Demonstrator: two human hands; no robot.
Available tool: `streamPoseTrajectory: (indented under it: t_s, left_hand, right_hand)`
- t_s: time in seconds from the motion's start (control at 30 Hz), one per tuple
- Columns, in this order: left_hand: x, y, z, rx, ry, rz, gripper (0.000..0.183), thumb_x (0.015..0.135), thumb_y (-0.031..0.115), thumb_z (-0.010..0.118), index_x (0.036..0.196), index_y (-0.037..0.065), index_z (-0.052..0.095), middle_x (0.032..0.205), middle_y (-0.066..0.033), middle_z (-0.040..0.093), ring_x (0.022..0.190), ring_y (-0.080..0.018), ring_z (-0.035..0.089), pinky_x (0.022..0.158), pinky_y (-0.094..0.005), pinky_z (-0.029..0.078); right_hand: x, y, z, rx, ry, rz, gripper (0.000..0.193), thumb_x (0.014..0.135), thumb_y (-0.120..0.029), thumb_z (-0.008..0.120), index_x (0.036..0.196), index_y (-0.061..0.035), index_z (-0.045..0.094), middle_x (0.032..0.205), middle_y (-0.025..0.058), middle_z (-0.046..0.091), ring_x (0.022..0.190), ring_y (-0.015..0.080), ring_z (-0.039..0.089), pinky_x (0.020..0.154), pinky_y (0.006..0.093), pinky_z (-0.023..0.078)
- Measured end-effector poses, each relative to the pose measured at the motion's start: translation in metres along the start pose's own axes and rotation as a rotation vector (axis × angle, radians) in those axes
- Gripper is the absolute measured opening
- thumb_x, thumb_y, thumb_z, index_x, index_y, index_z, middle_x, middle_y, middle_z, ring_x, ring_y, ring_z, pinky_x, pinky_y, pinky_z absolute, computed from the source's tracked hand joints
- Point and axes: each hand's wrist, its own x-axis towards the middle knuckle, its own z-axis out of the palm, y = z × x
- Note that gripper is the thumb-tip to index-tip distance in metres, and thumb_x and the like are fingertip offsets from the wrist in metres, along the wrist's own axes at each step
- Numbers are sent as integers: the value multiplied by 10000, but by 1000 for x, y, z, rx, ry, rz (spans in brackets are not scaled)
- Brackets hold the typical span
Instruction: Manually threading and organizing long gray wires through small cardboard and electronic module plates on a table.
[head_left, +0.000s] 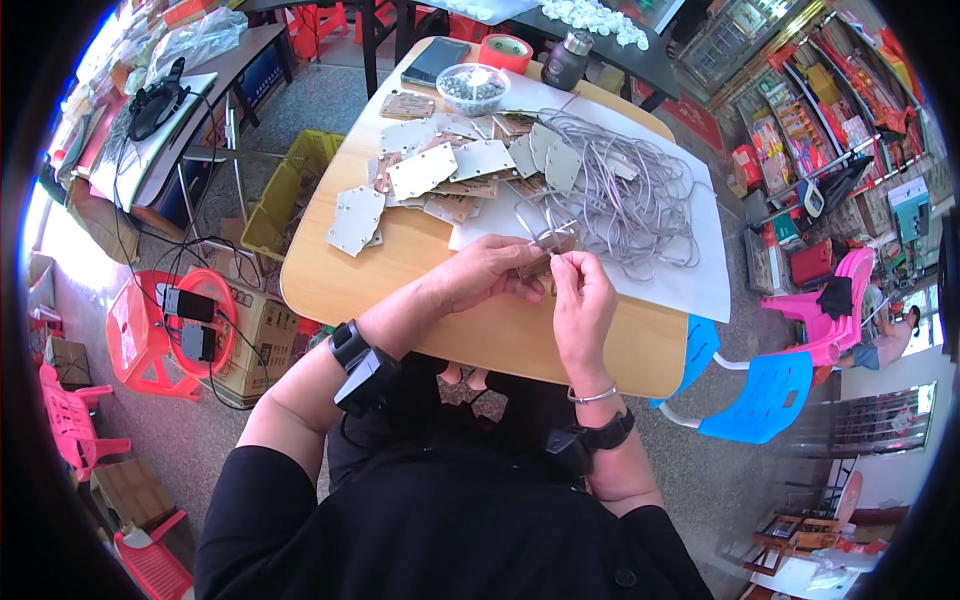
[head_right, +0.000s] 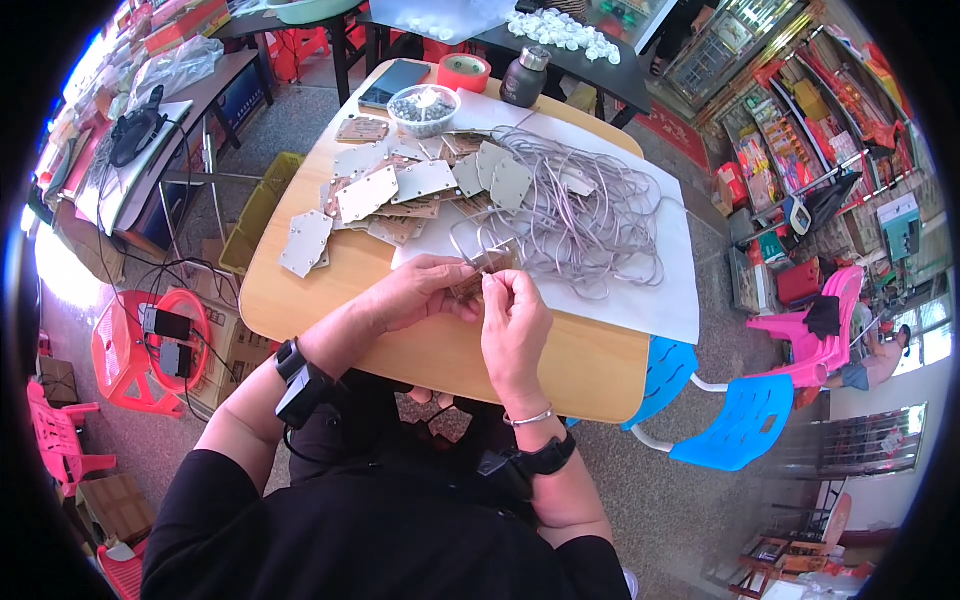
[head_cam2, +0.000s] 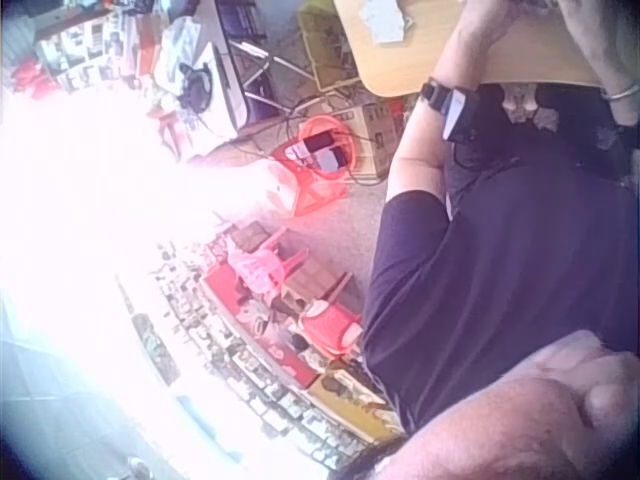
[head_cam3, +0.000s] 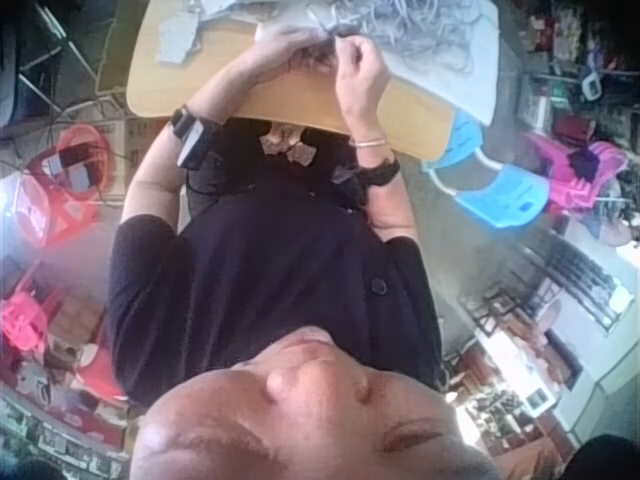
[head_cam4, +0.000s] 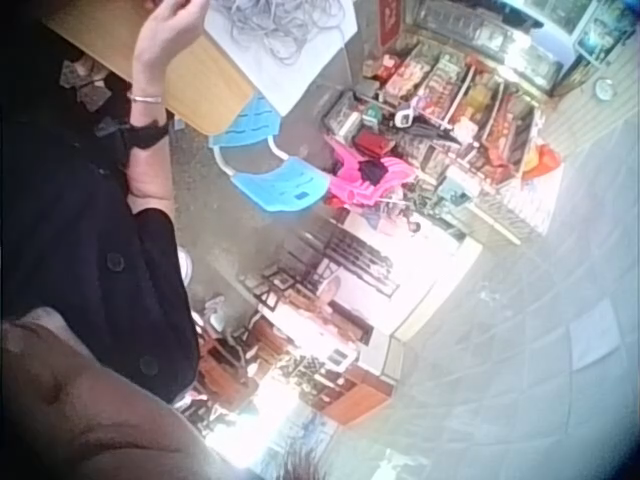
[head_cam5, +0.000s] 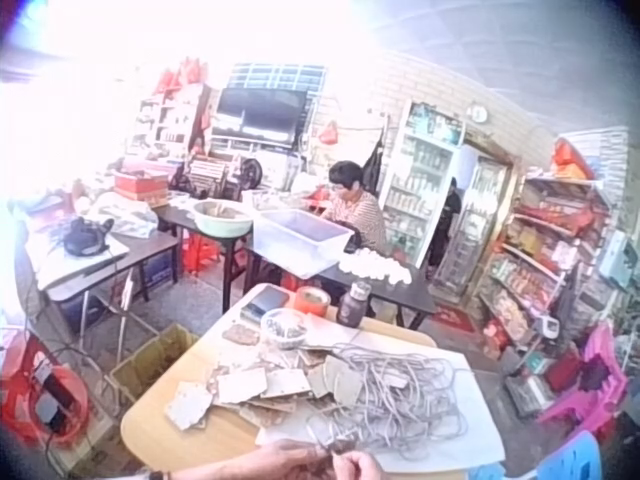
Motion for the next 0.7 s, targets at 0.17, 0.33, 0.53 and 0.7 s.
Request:
streamPoseTrajectory:
  t_s: [0.17,0.33,0.53,0.7]
  left_hand:
    - [2,-4,-1,91,18,15,321,956,206,481,1078,-83,547,1006,-126,600,883,-177,612,778,-305,521]
    - [0,-2,6,310,53,60,328,952,226,498,1089,-67,552,953,-102,623,852,-159,620,780,-285,508]
    - [3,-11,-1,588,143,135,294,936,199,533,1079,-53,583,884,-66,639,778,-115,618,704,-254,505]
    - [-4,-9,11,868,231,211,264,911,191,561,1051,-26,621,774,-44,639,702,-97,604,649,-247,496]
  right_hand:
    - [0,4,1,-17,-30,-23,118,877,-116,580,861,-1,560,742,115,597,654,230,589,595,326,462]
    - [-3,7,1,-2,4,-153,104,876,-83,559,937,1,564,822,139,601,757,286,602,665,362,476]
    - [-4,2,-4,-159,21,-310,125,878,-76,569,953,19,599,881,143,635,753,262,628,664,328,488]
    - [-1,-4,-17,-268,-180,-69,113,851,-94,578,924,-8,586,879,152,608,727,319,594,644,396,472]
